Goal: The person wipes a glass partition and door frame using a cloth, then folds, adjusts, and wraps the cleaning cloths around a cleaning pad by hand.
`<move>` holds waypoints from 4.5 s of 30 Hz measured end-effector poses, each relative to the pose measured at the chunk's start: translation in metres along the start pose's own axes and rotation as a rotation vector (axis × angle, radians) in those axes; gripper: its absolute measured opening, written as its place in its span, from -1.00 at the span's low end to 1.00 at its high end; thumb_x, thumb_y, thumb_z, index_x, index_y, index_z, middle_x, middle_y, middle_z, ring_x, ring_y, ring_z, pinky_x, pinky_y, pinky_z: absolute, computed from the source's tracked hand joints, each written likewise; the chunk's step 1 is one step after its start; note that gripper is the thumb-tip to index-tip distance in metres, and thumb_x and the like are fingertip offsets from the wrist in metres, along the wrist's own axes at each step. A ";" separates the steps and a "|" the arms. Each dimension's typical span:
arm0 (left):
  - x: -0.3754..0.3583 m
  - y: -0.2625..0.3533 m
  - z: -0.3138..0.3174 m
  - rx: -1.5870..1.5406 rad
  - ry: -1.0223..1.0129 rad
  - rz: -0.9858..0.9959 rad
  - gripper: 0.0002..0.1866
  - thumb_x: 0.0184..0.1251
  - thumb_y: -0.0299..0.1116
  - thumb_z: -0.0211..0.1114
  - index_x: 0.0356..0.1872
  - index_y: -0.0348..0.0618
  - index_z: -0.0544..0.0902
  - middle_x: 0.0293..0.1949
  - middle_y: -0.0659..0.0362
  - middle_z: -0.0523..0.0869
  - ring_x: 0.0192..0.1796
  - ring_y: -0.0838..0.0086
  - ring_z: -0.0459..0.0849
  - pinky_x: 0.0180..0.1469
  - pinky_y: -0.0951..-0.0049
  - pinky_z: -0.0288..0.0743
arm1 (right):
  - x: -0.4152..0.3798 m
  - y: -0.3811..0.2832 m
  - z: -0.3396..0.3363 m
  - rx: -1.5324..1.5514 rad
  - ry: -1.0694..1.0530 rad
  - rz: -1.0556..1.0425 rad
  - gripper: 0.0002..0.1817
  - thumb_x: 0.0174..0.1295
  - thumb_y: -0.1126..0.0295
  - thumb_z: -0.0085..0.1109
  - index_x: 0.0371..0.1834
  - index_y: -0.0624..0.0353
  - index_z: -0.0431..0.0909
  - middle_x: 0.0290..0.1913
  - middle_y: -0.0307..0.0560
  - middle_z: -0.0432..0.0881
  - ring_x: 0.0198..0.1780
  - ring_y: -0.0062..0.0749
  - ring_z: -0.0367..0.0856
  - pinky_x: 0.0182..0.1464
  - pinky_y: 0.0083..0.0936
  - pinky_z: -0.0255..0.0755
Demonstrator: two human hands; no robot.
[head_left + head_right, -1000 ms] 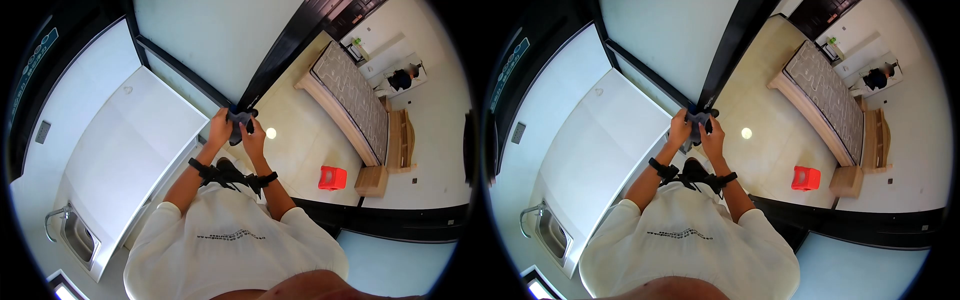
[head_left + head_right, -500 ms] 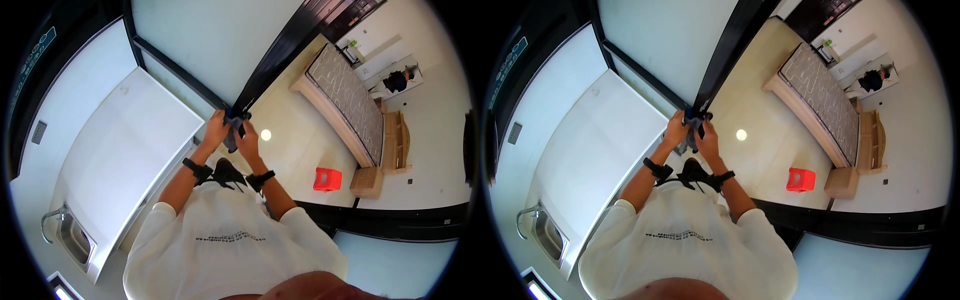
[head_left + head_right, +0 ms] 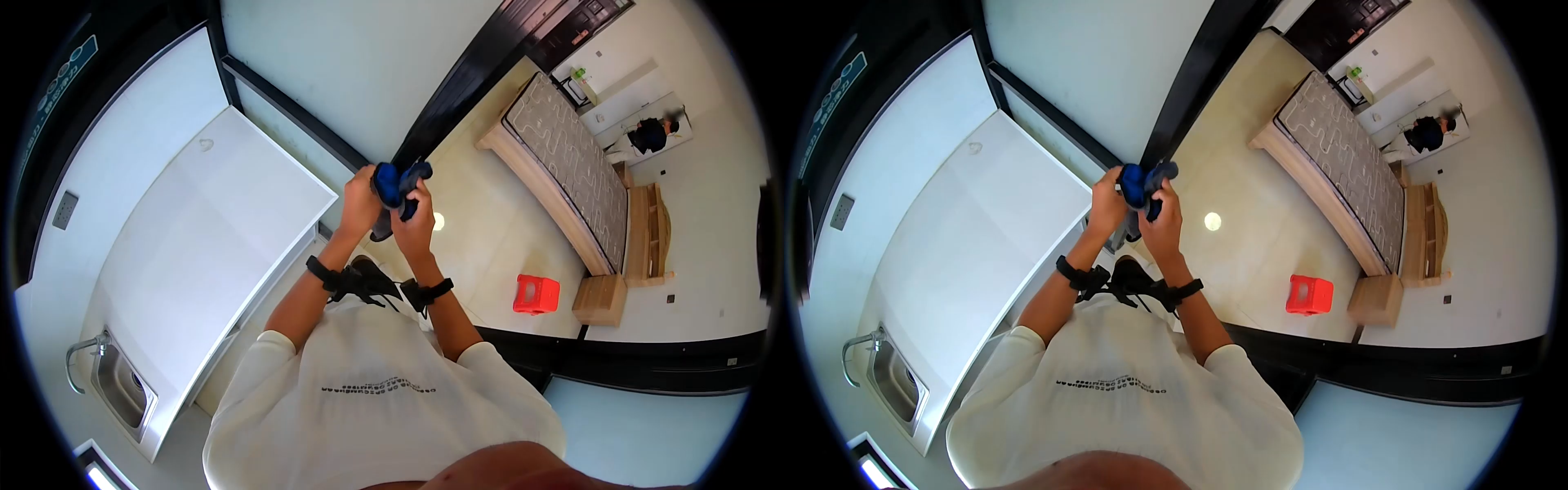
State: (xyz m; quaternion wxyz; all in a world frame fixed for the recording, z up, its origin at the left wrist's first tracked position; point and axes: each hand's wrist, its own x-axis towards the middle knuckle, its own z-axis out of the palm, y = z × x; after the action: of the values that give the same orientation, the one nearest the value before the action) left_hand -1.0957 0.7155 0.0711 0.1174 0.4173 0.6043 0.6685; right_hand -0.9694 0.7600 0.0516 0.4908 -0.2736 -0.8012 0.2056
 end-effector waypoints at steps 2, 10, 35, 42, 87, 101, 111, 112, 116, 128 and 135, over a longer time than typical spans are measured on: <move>-0.006 -0.018 0.002 0.059 -0.063 -0.005 -0.68 0.04 -0.61 0.35 -0.10 -0.31 0.66 -0.28 -0.11 0.68 -0.21 -0.05 0.68 -0.13 0.26 0.55 | -0.008 0.005 0.001 0.007 -0.038 0.073 -0.60 0.01 0.61 0.37 -0.11 0.24 0.38 0.18 0.36 0.55 0.20 0.22 0.56 0.22 -0.20 0.44; -0.006 0.041 -0.004 0.017 -0.176 -0.068 -0.61 0.06 -0.56 0.34 -0.03 -0.33 0.52 -0.14 -0.17 0.58 -0.03 -0.14 0.61 0.00 0.16 0.51 | 0.034 -0.031 -0.019 0.060 0.060 -0.001 -0.57 -0.06 0.69 0.34 -0.12 0.21 0.40 0.18 0.30 0.57 0.11 0.12 0.61 0.15 -0.22 0.48; -0.022 -0.049 -0.016 -0.007 -0.394 -0.301 -0.52 0.33 -0.31 0.30 0.17 -0.33 0.38 -0.26 -0.11 0.69 -0.23 0.16 0.73 -0.16 0.21 0.56 | 0.001 0.004 0.001 0.044 -0.199 0.133 -0.60 -0.03 0.69 0.30 -0.16 0.26 0.32 -0.12 0.16 0.39 0.02 0.12 0.43 0.09 -0.17 0.36; -0.020 -0.002 -0.036 0.138 -0.309 0.042 -0.44 0.38 -0.27 0.29 0.35 -0.09 0.35 -0.02 0.01 0.61 -0.05 0.39 0.63 0.04 0.40 0.52 | 0.025 -0.050 -0.030 0.473 -0.238 0.277 -0.56 0.17 0.58 0.31 0.10 0.27 0.38 0.05 -0.03 0.55 0.04 -0.49 0.54 0.10 -0.53 0.45; 0.054 0.067 -0.007 0.093 -0.044 0.034 -0.61 0.04 -0.31 0.54 -0.12 -0.13 0.60 -0.05 -0.02 0.48 -0.03 0.07 0.60 0.00 0.26 0.55 | 0.016 -0.031 0.012 0.375 -0.213 0.338 -0.68 0.43 0.28 -0.02 -0.20 0.41 0.50 -0.47 0.01 0.62 -0.46 -0.30 0.58 -0.34 -0.44 0.44; 0.150 0.220 0.008 0.207 0.220 0.618 -0.42 0.03 -0.23 0.54 0.04 -0.25 0.49 -0.02 -0.08 0.49 -0.04 -0.02 0.52 -0.03 0.12 0.48 | 0.159 -0.123 -0.093 1.060 0.101 -0.027 -0.45 0.52 0.11 -0.23 0.38 0.29 0.11 0.11 0.42 0.58 0.15 0.07 0.60 0.13 -0.18 0.56; 0.103 0.175 0.001 0.617 -0.005 0.357 -0.39 0.19 -0.05 0.43 0.11 -0.27 0.45 0.04 -0.12 0.45 -0.04 -0.01 0.48 -0.15 0.06 0.47 | 0.092 -0.081 -0.039 0.635 0.146 0.032 -0.25 0.35 0.50 0.17 0.52 0.27 -0.03 0.23 0.18 0.42 0.31 -0.13 0.42 0.37 -0.12 0.35; 0.097 0.164 -0.003 0.541 -0.092 0.262 -0.40 0.23 -0.02 0.38 0.10 -0.28 0.45 -0.01 -0.15 0.49 -0.08 -0.05 0.53 -0.16 0.06 0.49 | 0.085 -0.073 -0.034 0.591 0.106 0.057 -0.26 0.34 0.51 0.18 0.52 0.29 0.01 0.23 0.13 0.39 0.33 -0.16 0.39 0.37 -0.14 0.34; 0.059 0.110 -0.008 0.455 -0.229 0.043 -0.42 0.37 0.05 0.21 0.10 -0.32 0.44 -0.16 -0.22 0.59 -0.20 -0.17 0.64 -0.18 0.02 0.54 | 0.069 -0.053 -0.034 0.373 -0.062 0.081 -0.25 0.31 0.51 0.20 0.52 0.39 0.06 0.14 0.08 0.36 0.25 -0.20 0.41 0.30 -0.24 0.38; 0.073 0.183 -0.029 0.163 -0.117 0.158 -0.49 0.48 -0.04 0.14 0.20 -0.26 0.44 -0.09 -0.26 0.51 -0.18 -0.15 0.61 -0.09 0.06 0.50 | 0.156 -0.099 -0.086 0.109 -0.093 -0.043 -0.43 0.37 0.44 0.15 0.43 0.34 0.29 -0.02 0.08 0.51 -0.03 -0.13 0.59 0.03 -0.31 0.46; 0.085 0.230 -0.028 0.189 0.024 0.381 -0.43 0.42 0.01 0.22 0.19 -0.30 0.53 -0.13 -0.22 0.53 -0.26 -0.05 0.64 -0.13 0.14 0.55 | 0.236 -0.159 -0.122 -0.068 0.174 -0.292 -0.43 0.32 0.45 0.21 0.42 0.25 0.37 -0.08 0.10 0.62 -0.09 -0.10 0.62 -0.06 -0.32 0.48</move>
State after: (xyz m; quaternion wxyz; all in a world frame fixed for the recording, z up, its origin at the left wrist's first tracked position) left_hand -1.0886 0.6959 0.3171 -0.0583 0.5251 0.5759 0.6238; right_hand -0.9844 0.7966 0.3585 0.5733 -0.1877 -0.7935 0.0804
